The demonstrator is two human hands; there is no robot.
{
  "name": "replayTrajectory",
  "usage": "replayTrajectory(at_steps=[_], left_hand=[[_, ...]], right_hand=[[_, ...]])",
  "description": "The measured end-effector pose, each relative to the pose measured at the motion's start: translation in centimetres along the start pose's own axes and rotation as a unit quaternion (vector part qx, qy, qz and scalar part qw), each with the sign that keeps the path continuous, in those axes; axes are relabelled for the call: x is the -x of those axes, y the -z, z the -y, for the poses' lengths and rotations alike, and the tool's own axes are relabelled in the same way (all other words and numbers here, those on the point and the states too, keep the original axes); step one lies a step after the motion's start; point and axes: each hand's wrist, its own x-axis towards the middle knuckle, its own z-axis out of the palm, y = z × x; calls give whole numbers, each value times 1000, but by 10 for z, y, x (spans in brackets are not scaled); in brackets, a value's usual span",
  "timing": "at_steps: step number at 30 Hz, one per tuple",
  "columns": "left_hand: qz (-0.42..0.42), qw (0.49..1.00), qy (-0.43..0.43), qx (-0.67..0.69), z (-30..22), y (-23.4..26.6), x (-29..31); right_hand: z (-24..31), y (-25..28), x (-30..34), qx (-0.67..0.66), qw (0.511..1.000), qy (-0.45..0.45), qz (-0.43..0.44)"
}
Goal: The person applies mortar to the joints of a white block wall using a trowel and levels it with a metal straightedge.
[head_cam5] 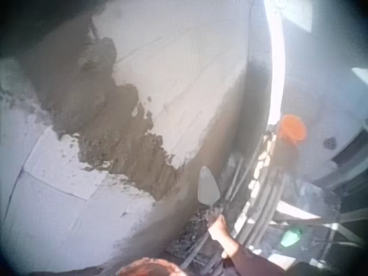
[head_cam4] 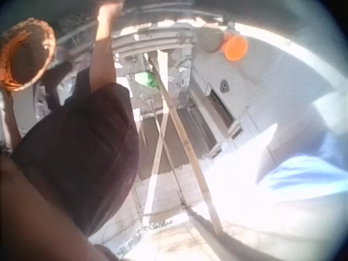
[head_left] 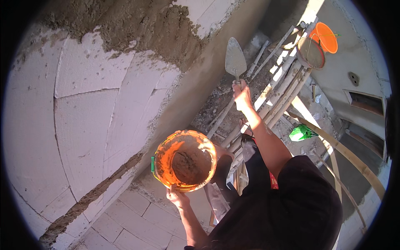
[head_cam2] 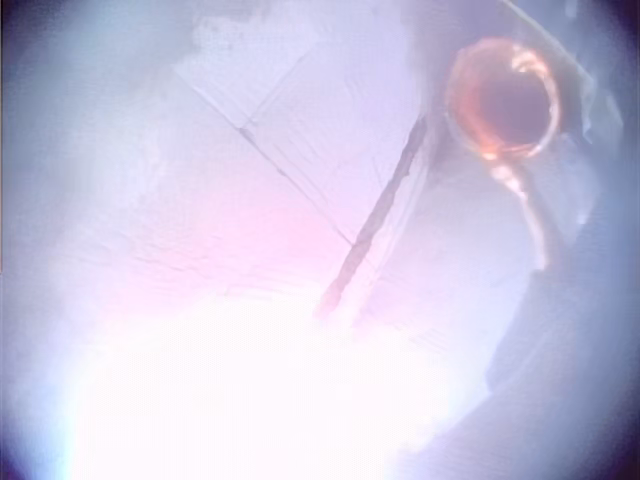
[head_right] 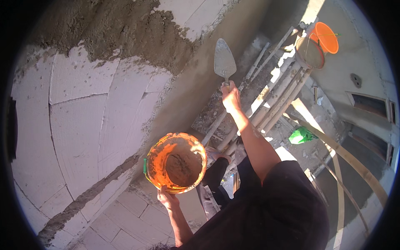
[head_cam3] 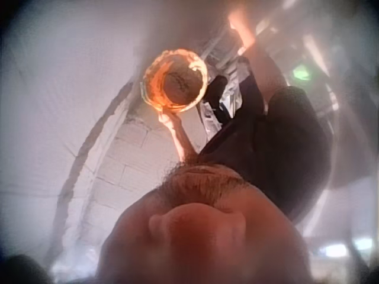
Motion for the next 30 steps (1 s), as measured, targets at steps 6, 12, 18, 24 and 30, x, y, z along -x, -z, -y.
replayTrajectory(at_steps=[6,12,18,24,30], left_hand=[[-14,1000,-13,13,107,-51,-61],[33,995,-44,81,187,-86,-113],[-3,996,-72,50,263,-88,-136],[-21,999,-29,16,304,-80,-151],[-18,997,-71,-9,312,-85,-161]], right_hand=[[14,-75,-26,-105,992,-31,59],[-77,-197,-79,-56,990,126,11],[-164,-258,-91,-135,987,89,-12],[-67,-250,-58,-578,764,-178,226],[52,-220,-21,-549,798,42,246]])
